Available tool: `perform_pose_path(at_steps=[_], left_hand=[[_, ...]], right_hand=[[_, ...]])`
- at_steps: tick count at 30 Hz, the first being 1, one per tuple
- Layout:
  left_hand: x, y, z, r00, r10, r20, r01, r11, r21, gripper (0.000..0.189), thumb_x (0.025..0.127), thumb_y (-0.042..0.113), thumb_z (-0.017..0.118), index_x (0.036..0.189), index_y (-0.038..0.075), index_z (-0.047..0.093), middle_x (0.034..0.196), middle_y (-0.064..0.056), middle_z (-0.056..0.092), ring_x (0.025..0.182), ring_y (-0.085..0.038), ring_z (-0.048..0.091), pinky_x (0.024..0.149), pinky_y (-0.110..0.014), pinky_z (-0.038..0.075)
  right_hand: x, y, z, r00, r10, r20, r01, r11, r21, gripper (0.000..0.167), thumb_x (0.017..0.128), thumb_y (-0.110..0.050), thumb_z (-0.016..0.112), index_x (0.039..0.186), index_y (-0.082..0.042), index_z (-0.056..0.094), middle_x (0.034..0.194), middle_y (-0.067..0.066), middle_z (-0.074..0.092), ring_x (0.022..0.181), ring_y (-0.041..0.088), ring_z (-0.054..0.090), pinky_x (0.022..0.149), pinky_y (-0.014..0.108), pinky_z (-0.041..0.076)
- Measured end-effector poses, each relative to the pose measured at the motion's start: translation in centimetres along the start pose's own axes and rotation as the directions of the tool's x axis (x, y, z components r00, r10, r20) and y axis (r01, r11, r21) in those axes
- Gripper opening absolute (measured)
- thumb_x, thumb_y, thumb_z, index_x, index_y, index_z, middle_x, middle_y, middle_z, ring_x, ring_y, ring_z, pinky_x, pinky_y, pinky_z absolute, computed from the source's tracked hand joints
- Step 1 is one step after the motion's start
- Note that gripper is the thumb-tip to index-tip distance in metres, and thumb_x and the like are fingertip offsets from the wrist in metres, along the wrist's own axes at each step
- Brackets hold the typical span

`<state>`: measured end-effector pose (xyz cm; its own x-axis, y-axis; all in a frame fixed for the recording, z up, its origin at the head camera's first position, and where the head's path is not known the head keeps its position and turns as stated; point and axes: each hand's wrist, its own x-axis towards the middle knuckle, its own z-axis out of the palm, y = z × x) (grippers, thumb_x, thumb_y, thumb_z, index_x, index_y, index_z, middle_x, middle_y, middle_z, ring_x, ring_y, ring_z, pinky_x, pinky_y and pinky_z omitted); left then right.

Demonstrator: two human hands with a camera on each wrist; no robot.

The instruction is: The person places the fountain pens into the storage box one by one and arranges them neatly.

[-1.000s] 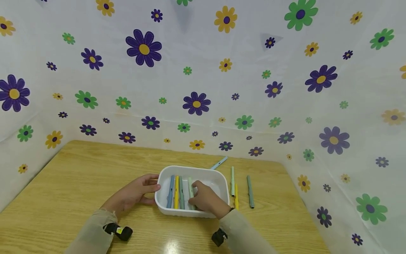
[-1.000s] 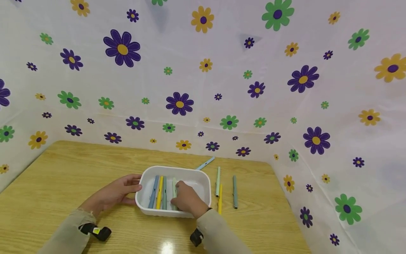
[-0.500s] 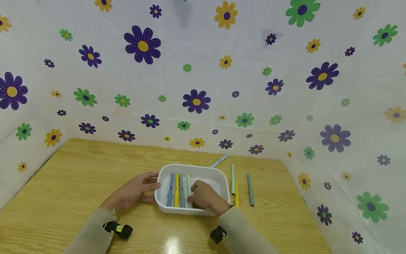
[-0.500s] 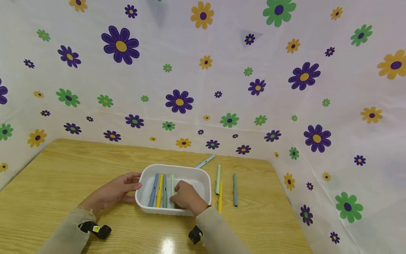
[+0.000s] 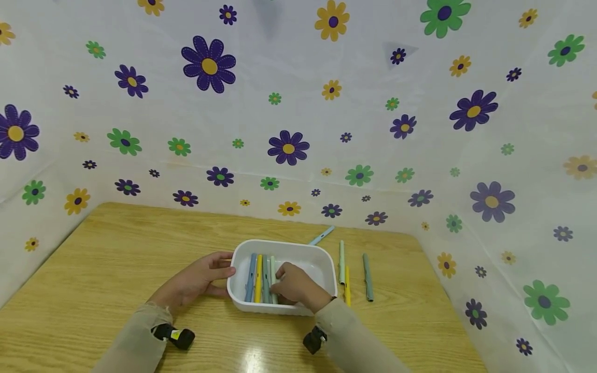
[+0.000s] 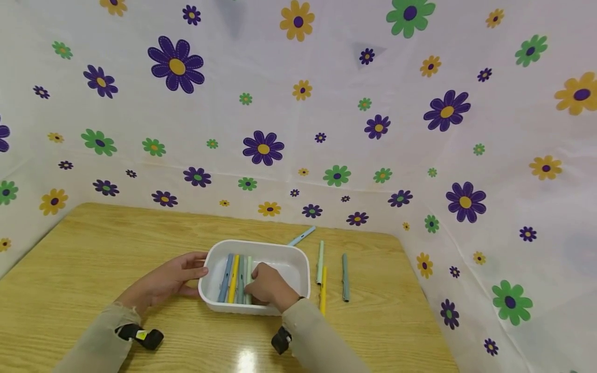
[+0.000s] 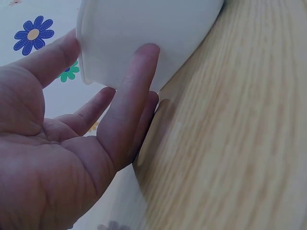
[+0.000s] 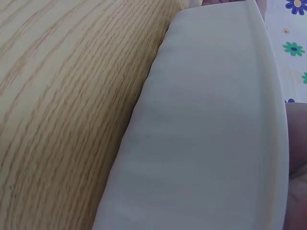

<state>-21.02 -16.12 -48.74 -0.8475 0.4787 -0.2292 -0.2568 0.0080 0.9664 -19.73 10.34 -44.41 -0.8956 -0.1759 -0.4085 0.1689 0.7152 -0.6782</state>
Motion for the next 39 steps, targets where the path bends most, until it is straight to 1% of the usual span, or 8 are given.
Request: perform_pose_path(at_steps=[8, 16, 20, 24, 27, 30, 35, 39], left_hand=[[0.2, -0.2, -0.3, 1.000, 0.011, 0.010, -0.011, 1.000, -0.004, 0.073, 0.103, 0.027, 0.067, 0.159, -0.001, 0.030, 0.149, -0.031, 0.044, 0.118, -0.031, 0.066, 0.093, -0.048, 0.061], [0.6, -0.8, -0.6, 1.000, 0.002, 0.002, -0.002, 1.000, -0.023, 0.073, 0.102, 0.025, 0.069, 0.159, 0.000, 0.031, 0.148, -0.029, 0.046, 0.117, -0.031, 0.066, 0.093, -0.049, 0.061], [0.6, -0.8, -0.5, 1.000, 0.012, 0.013, -0.012, 1.000, -0.021, 0.074, 0.102, 0.026, 0.069, 0.159, -0.001, 0.030, 0.149, -0.030, 0.044, 0.118, -0.031, 0.066, 0.094, -0.049, 0.061], [0.5, -0.8, -0.5, 1.000, 0.015, 0.021, -0.014, 1.000, -0.024, 0.075, 0.102, 0.026, 0.068, 0.159, -0.001, 0.029, 0.149, -0.030, 0.044, 0.118, -0.030, 0.066, 0.094, -0.049, 0.061], [0.4, -0.7, -0.5, 1.000, 0.016, 0.025, -0.016, 1.000, -0.024, 0.074, 0.102, 0.026, 0.068, 0.159, 0.000, 0.029, 0.149, -0.029, 0.044, 0.119, -0.030, 0.066, 0.094, -0.049, 0.061], [0.4, -0.7, -0.5, 0.999, 0.017, 0.029, -0.017, 1.000, -0.020, 0.074, 0.102, 0.027, 0.068, 0.159, 0.000, 0.029, 0.149, -0.029, 0.044, 0.119, -0.030, 0.065, 0.094, -0.049, 0.061], [0.5, -0.8, -0.6, 1.000, 0.007, 0.010, -0.007, 1.000, -0.014, 0.073, 0.102, 0.027, 0.069, 0.159, 0.000, 0.031, 0.149, -0.028, 0.045, 0.117, -0.030, 0.066, 0.093, -0.049, 0.061], [0.5, -0.8, -0.5, 1.000, 0.010, 0.013, -0.010, 1.000, -0.015, 0.073, 0.102, 0.027, 0.069, 0.159, 0.000, 0.031, 0.149, -0.027, 0.046, 0.117, -0.030, 0.066, 0.094, -0.049, 0.061]], right_hand=[[0.0, -0.1, 0.1, 1.000, 0.007, 0.018, -0.008, 1.000, 0.019, 0.028, 0.094, -0.013, 0.076, 0.112, -0.003, 0.057, 0.083, 0.009, 0.064, 0.067, 0.017, 0.063, 0.051, 0.026, 0.049], [-1.2, 1.3, -1.9, 0.988, -0.149, 0.026, 0.146, 0.984, 0.107, 0.036, 0.099, -0.015, 0.069, 0.129, 0.001, 0.056, 0.095, 0.010, 0.065, 0.073, 0.024, 0.069, 0.061, 0.038, 0.064], [-2.0, 2.3, -4.3, 0.971, -0.233, -0.044, 0.237, 0.959, 0.153, 0.032, 0.101, -0.011, 0.066, 0.129, 0.002, 0.058, 0.097, 0.012, 0.063, 0.078, 0.024, 0.068, 0.059, 0.036, 0.065], [-3.3, 4.4, -7.8, 0.944, -0.238, -0.229, 0.275, 0.950, 0.145, 0.024, 0.102, -0.008, 0.063, 0.124, -0.001, 0.062, 0.099, 0.011, 0.062, 0.080, 0.025, 0.067, 0.062, 0.037, 0.065], [-4.0, 7.1, -10.8, 0.911, -0.186, -0.368, 0.248, 0.961, 0.126, 0.023, 0.103, -0.009, 0.059, 0.125, -0.001, 0.062, 0.105, 0.014, 0.062, 0.084, 0.028, 0.067, 0.067, 0.039, 0.065], [-4.5, 10.4, -13.4, 0.902, -0.120, -0.415, 0.175, 0.980, 0.095, 0.029, 0.105, -0.012, 0.056, 0.130, 0.002, 0.057, 0.111, 0.018, 0.060, 0.090, 0.031, 0.066, 0.072, 0.042, 0.065], [-5.3, 15.1, -15.4, 0.946, 0.024, -0.323, 0.006, 0.996, 0.092, 0.042, 0.104, -0.013, 0.059, 0.136, 0.012, 0.047, 0.114, 0.026, 0.060, 0.083, 0.030, 0.066, 0.071, 0.044, 0.064], [-4.9, 16.4, -15.1, 0.967, 0.084, -0.239, -0.060, 0.993, 0.104, 0.047, 0.101, -0.014, 0.064, 0.132, 0.016, 0.047, 0.113, 0.028, 0.062, 0.080, 0.026, 0.068, 0.070, 0.043, 0.064]])
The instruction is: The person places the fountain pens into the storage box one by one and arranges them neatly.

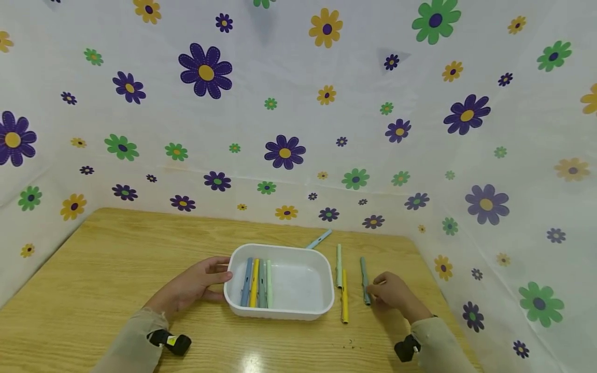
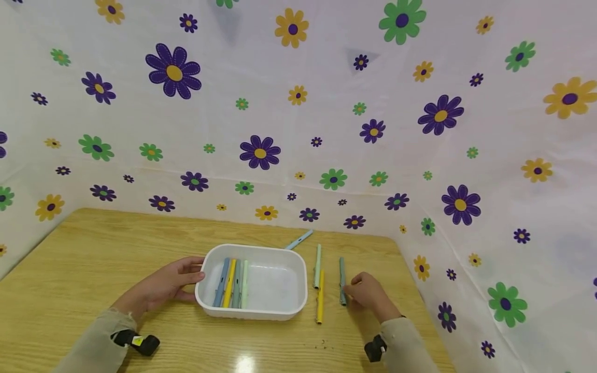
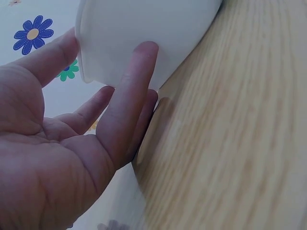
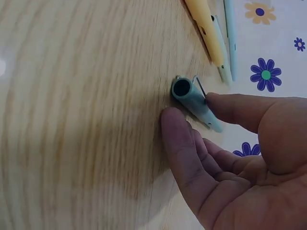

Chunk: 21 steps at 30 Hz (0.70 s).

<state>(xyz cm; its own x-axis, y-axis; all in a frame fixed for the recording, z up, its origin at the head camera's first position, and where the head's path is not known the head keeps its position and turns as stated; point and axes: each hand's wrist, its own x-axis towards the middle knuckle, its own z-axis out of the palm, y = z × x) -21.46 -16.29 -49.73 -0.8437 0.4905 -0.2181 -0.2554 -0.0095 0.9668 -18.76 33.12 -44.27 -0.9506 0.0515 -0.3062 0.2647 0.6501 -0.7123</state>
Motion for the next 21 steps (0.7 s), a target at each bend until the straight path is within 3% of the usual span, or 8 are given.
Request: perform_pose_path(at_steps=[5, 8, 12, 16, 21], left_hand=[[-0.1, 0.2, -0.1, 1.000, 0.005, 0.007, -0.005, 1.000, -0.010, 0.072, 0.103, 0.026, 0.068, 0.159, 0.000, 0.031, 0.149, -0.027, 0.046, 0.119, -0.030, 0.066, 0.094, -0.050, 0.061], [-0.1, 0.4, 0.0, 1.000, -0.001, 0.003, 0.001, 1.000, -0.014, 0.071, 0.103, 0.024, 0.067, 0.159, 0.000, 0.030, 0.150, -0.028, 0.045, 0.119, -0.030, 0.066, 0.094, -0.050, 0.061], [-0.1, 0.4, 0.2, 1.000, -0.008, -0.005, 0.007, 1.000, -0.018, 0.070, 0.104, 0.022, 0.065, 0.159, 0.000, 0.030, 0.150, -0.029, 0.045, 0.118, -0.031, 0.066, 0.094, -0.050, 0.061], [0.0, 0.4, 0.3, 1.000, -0.009, -0.009, 0.009, 1.000, -0.014, 0.069, 0.104, 0.023, 0.066, 0.159, 0.000, 0.032, 0.150, -0.028, 0.046, 0.117, -0.031, 0.066, 0.094, -0.049, 0.061], [-0.1, 0.4, 0.2, 1.000, -0.004, -0.004, 0.003, 1.000, -0.015, 0.068, 0.104, 0.023, 0.066, 0.158, 0.000, 0.032, 0.149, -0.028, 0.046, 0.117, -0.031, 0.067, 0.094, -0.050, 0.061]], right_hand=[[0.6, -0.4, 0.9, 0.999, 0.047, 0.007, -0.047, 0.999, 0.001, 0.038, 0.099, -0.009, 0.066, 0.125, 0.015, 0.053, 0.108, 0.025, 0.064, 0.081, 0.025, 0.070, 0.071, 0.043, 0.066], [0.8, -0.9, 0.9, 0.997, 0.068, 0.022, -0.068, 0.998, 0.007, 0.014, 0.099, -0.006, 0.066, 0.099, 0.007, 0.062, 0.093, 0.018, 0.065, 0.075, 0.023, 0.068, 0.069, 0.041, 0.066], [0.9, -1.3, 0.9, 0.995, 0.088, 0.040, -0.088, 0.996, 0.008, 0.024, 0.098, -0.005, 0.067, 0.077, -0.004, 0.058, 0.079, 0.012, 0.065, 0.068, 0.022, 0.065, 0.065, 0.038, 0.065], [1.0, -1.6, 0.9, 0.994, 0.102, 0.039, -0.102, 0.995, -0.003, 0.012, 0.098, -0.002, 0.066, 0.088, 0.001, 0.061, 0.084, 0.015, 0.066, 0.070, 0.022, 0.066, 0.064, 0.038, 0.065], [1.4, -2.2, 1.1, 0.993, 0.107, 0.053, -0.105, 0.994, -0.043, 0.019, 0.098, 0.001, 0.065, 0.082, -0.001, 0.055, 0.080, 0.015, 0.066, 0.067, 0.021, 0.067, 0.062, 0.037, 0.064]])
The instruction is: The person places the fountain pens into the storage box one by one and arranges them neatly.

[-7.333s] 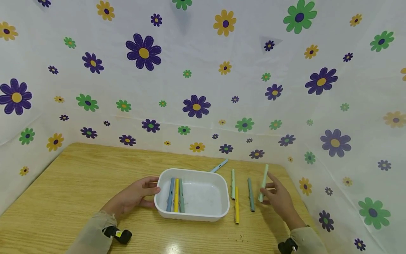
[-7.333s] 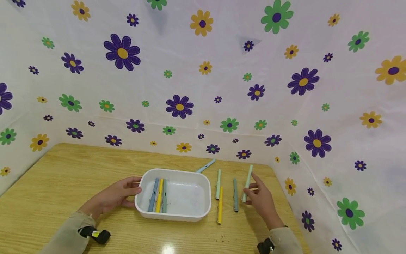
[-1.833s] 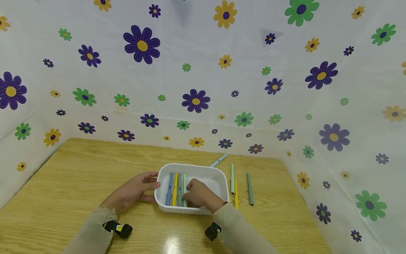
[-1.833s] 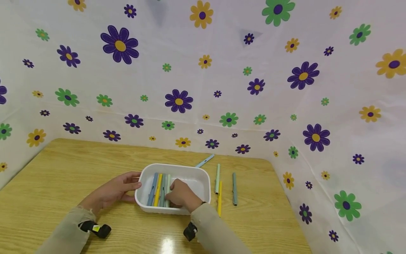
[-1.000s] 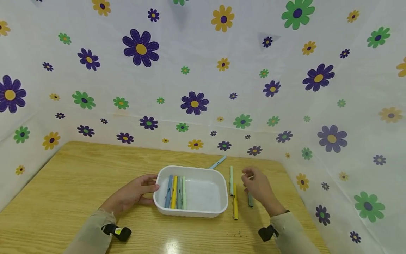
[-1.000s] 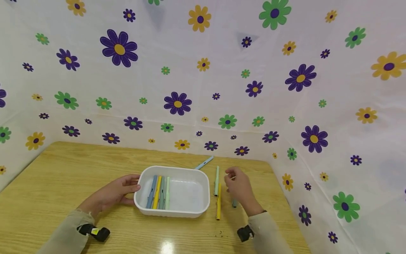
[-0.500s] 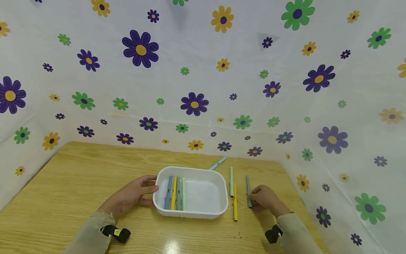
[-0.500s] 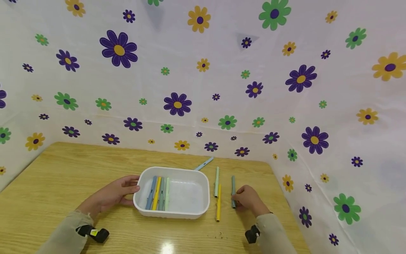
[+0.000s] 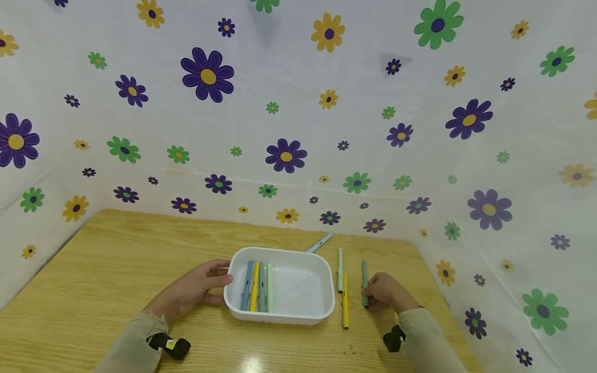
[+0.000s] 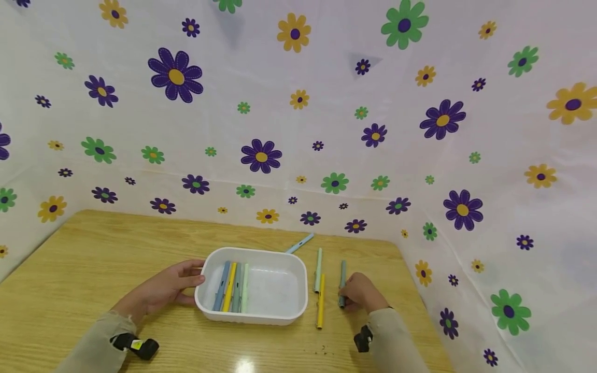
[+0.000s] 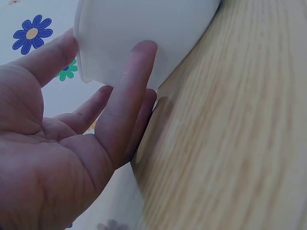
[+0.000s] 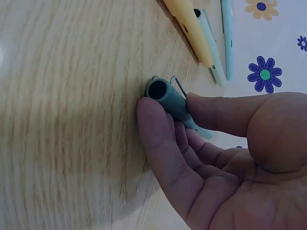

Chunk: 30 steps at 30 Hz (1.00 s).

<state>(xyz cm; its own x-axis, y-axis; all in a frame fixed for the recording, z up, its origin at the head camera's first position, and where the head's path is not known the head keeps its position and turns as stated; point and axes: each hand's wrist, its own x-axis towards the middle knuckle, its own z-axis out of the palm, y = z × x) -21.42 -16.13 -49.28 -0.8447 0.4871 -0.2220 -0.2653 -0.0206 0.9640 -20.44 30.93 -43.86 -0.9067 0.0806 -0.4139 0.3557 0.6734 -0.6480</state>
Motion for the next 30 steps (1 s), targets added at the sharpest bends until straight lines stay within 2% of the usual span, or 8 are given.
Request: perform_pose_path(at_steps=[3, 12, 21, 25, 27, 30], left_hand=[[-0.13, -0.03, -0.02, 1.000, 0.004, 0.007, -0.004, 1.000, -0.002, 0.069, 0.103, 0.024, 0.067, 0.158, -0.001, 0.032, 0.148, -0.028, 0.046, 0.116, -0.032, 0.067, 0.094, -0.050, 0.061], [-0.20, -0.18, -0.21, 1.000, 0.010, 0.015, -0.010, 1.000, -0.001, 0.069, 0.104, 0.023, 0.066, 0.158, -0.001, 0.032, 0.148, -0.029, 0.046, 0.117, -0.031, 0.066, 0.094, -0.050, 0.061], [0.00, -0.36, -0.33, 1.000, 0.010, 0.006, -0.010, 1.000, -0.004, 0.070, 0.103, 0.025, 0.067, 0.158, -0.001, 0.032, 0.148, -0.028, 0.046, 0.119, -0.031, 0.065, 0.094, -0.050, 0.061], [-0.04, -0.24, -0.13, 1.000, 0.009, 0.009, -0.009, 1.000, -0.005, 0.070, 0.104, 0.024, 0.066, 0.159, -0.001, 0.030, 0.149, -0.028, 0.045, 0.121, -0.031, 0.065, 0.094, -0.050, 0.061], [-0.09, -0.14, -0.03, 1.000, 0.010, 0.010, -0.010, 1.000, -0.004, 0.071, 0.104, 0.025, 0.066, 0.159, -0.001, 0.030, 0.149, -0.028, 0.045, 0.122, -0.032, 0.064, 0.094, -0.050, 0.061], [-0.13, -0.04, 0.05, 1.000, 0.014, 0.007, -0.014, 1.000, 0.000, 0.071, 0.103, 0.025, 0.067, 0.159, 0.000, 0.031, 0.149, -0.028, 0.045, 0.122, -0.032, 0.064, 0.094, -0.050, 0.061]], right_hand=[[0.17, -0.19, 0.12, 1.000, 0.004, 0.013, -0.004, 1.000, -0.004, 0.024, 0.098, 0.001, 0.065, 0.077, -0.004, 0.053, 0.078, 0.015, 0.067, 0.065, 0.020, 0.066, 0.061, 0.036, 0.064], [0.57, -0.10, 0.03, 0.999, 0.020, 0.045, -0.022, 0.999, 0.035, 0.021, 0.100, 0.001, 0.063, 0.079, -0.003, 0.057, 0.078, 0.014, 0.067, 0.064, 0.019, 0.065, 0.062, 0.035, 0.064], [0.63, 0.09, 0.06, 0.999, 0.016, 0.028, -0.017, 0.999, 0.040, 0.017, 0.099, -0.002, 0.064, 0.082, 0.001, 0.066, 0.075, 0.012, 0.066, 0.059, 0.016, 0.063, 0.058, 0.032, 0.063], [0.42, 0.30, 0.30, 1.000, 0.001, -0.002, 0.000, 0.999, 0.036, 0.029, 0.095, -0.006, 0.064, 0.067, -0.007, 0.058, 0.063, 0.005, 0.060, 0.051, 0.013, 0.058, 0.054, 0.030, 0.061], [0.27, 0.44, 0.33, 1.000, -0.018, -0.010, 0.018, 0.999, 0.028, 0.032, 0.094, -0.008, 0.064, 0.064, -0.010, 0.053, 0.060, 0.003, 0.057, 0.050, 0.013, 0.057, 0.053, 0.032, 0.062], [0.22, 0.68, 0.06, 0.996, -0.078, -0.032, 0.077, 0.997, -0.017, 0.037, 0.093, -0.009, 0.064, 0.060, -0.014, 0.047, 0.056, -0.001, 0.049, 0.048, 0.012, 0.048, 0.049, 0.030, 0.055]])
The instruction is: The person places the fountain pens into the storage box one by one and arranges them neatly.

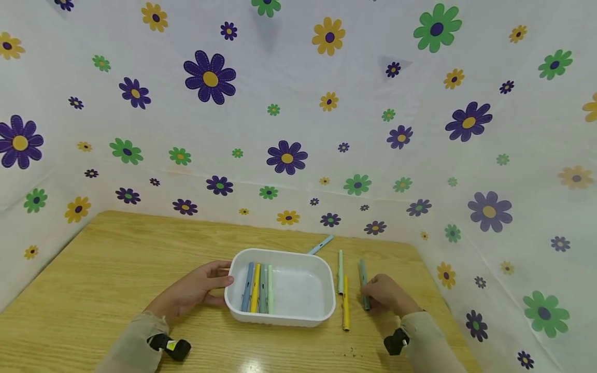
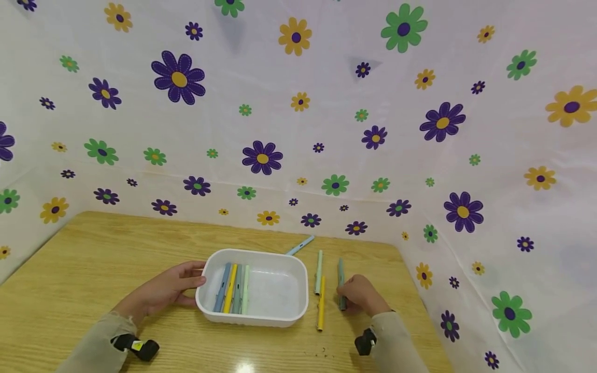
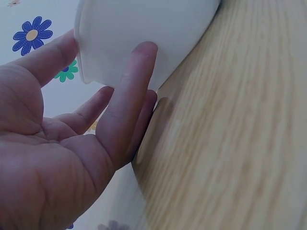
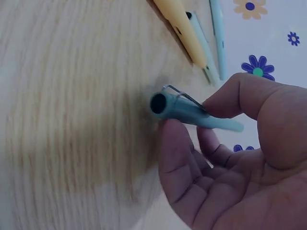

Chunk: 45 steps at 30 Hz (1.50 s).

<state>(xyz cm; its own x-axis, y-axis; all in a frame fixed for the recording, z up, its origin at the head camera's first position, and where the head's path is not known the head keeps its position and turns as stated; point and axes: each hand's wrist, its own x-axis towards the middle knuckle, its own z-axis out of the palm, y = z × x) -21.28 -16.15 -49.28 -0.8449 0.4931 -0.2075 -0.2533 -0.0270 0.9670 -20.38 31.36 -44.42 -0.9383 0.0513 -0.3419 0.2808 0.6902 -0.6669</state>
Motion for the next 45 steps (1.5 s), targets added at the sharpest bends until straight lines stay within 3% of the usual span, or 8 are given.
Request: perform_pose_path(at_steps=[4, 7, 10, 15, 26, 33, 38, 45], left_hand=[[0.0, 0.0, 0.0, 1.000, 0.000, -0.001, 0.000, 1.000, 0.002, 0.070, 0.103, 0.025, 0.066, 0.159, 0.000, 0.031, 0.149, -0.028, 0.045, 0.123, -0.032, 0.064, 0.094, -0.050, 0.061], [-0.1, 0.0, 0.0, 1.000, -0.007, -0.001, 0.007, 1.000, 0.004, 0.070, 0.104, 0.025, 0.066, 0.159, 0.000, 0.031, 0.150, -0.028, 0.045, 0.122, -0.032, 0.064, 0.094, -0.050, 0.061], [-0.1, 0.0, 0.0, 1.000, -0.011, 0.001, 0.011, 1.000, 0.002, 0.070, 0.104, 0.025, 0.066, 0.159, 0.001, 0.030, 0.150, -0.028, 0.045, 0.122, -0.032, 0.065, 0.094, -0.050, 0.061], [-0.2, 0.0, 0.0, 1.000, -0.007, 0.013, 0.007, 1.000, -0.003, 0.070, 0.104, 0.024, 0.066, 0.159, 0.000, 0.031, 0.149, -0.028, 0.047, 0.119, -0.032, 0.066, 0.094, -0.050, 0.061], [0.0, -0.2, -0.1, 1.000, 0.005, 0.024, -0.005, 1.000, 0.003, 0.068, 0.104, 0.024, 0.065, 0.159, 0.000, 0.031, 0.149, -0.027, 0.047, 0.120, -0.031, 0.065, 0.094, -0.050, 0.061], [0.0, -0.2, -0.2, 1.000, -0.002, 0.012, 0.002, 1.000, 0.008, 0.068, 0.105, 0.024, 0.065, 0.159, 0.000, 0.031, 0.148, -0.026, 0.049, 0.118, -0.031, 0.066, 0.093, -0.050, 0.061], [-0.1, -0.1, -0.2, 1.000, -0.003, 0.008, 0.003, 1.000, 0.012, 0.070, 0.104, 0.025, 0.066, 0.159, 0.000, 0.031, 0.148, -0.026, 0.049, 0.118, -0.030, 0.066, 0.093, -0.049, 0.061], [-0.1, -0.1, -0.2, 1.000, 0.005, 0.007, -0.005, 1.000, 0.011, 0.070, 0.104, 0.025, 0.066, 0.159, 0.000, 0.031, 0.148, -0.027, 0.047, 0.119, -0.031, 0.065, 0.093, -0.050, 0.061]], right_hand=[[0.2, 0.4, -0.6, 0.997, -0.067, -0.025, 0.067, 0.998, -0.019, 0.035, 0.094, -0.008, 0.064, 0.065, -0.010, 0.045, 0.060, -0.001, 0.042, 0.053, 0.013, 0.040, 0.051, 0.029, 0.047], [0.3, 0.7, -1.0, 0.995, -0.091, -0.035, 0.093, 0.994, 0.057, 0.011, 0.096, -0.005, 0.063, 0.093, 0.004, 0.057, 0.077, 0.007, 0.055, 0.064, 0.017, 0.054, 0.061, 0.034, 0.057], [0.0, 0.9, -1.4, 0.991, -0.121, -0.060, 0.127, 0.985, 0.114, 0.039, 0.098, -0.003, 0.061, 0.133, 0.010, 0.049, 0.100, 0.017, 0.062, 0.078, 0.024, 0.064, 0.072, 0.041, 0.063], [-0.3, 0.7, -1.8, 0.978, -0.184, -0.096, 0.197, 0.967, 0.159, 0.053, 0.104, -0.005, 0.060, 0.150, 0.007, 0.038, 0.107, 0.021, 0.061, 0.084, 0.027, 0.068, 0.079, 0.046, 0.065], [-0.8, -0.4, -1.5, 0.962, -0.229, -0.150, 0.253, 0.954, 0.163, 0.059, 0.104, -0.005, 0.061, 0.156, -0.001, 0.035, 0.115, 0.021, 0.059, 0.096, 0.029, 0.065, 0.077, 0.044, 0.066], [-1.2, -1.0, -1.6, 0.949, -0.254, -0.186, 0.282, 0.949, 0.143, 0.062, 0.104, -0.006, 0.061, 0.159, -0.002, 0.032, 0.115, 0.022, 0.059, 0.099, 0.030, 0.066, 0.087, 0.047, 0.064], [-1.3, -0.9, -1.6, 0.940, -0.273, -0.205, 0.305, 0.941, 0.146, 0.067, 0.105, -0.006, 0.060, 0.163, -0.005, 0.026, 0.117, 0.022, 0.058, 0.102, 0.031, 0.066, 0.085, 0.046, 0.065], [-1.4, -0.7, -1.5, 0.941, -0.269, -0.206, 0.305, 0.937, 0.170, 0.063, 0.105, -0.007, 0.059, 0.161, -0.008, 0.029, 0.117, 0.021, 0.055, 0.101, 0.030, 0.068, 0.082, 0.045, 0.065]])
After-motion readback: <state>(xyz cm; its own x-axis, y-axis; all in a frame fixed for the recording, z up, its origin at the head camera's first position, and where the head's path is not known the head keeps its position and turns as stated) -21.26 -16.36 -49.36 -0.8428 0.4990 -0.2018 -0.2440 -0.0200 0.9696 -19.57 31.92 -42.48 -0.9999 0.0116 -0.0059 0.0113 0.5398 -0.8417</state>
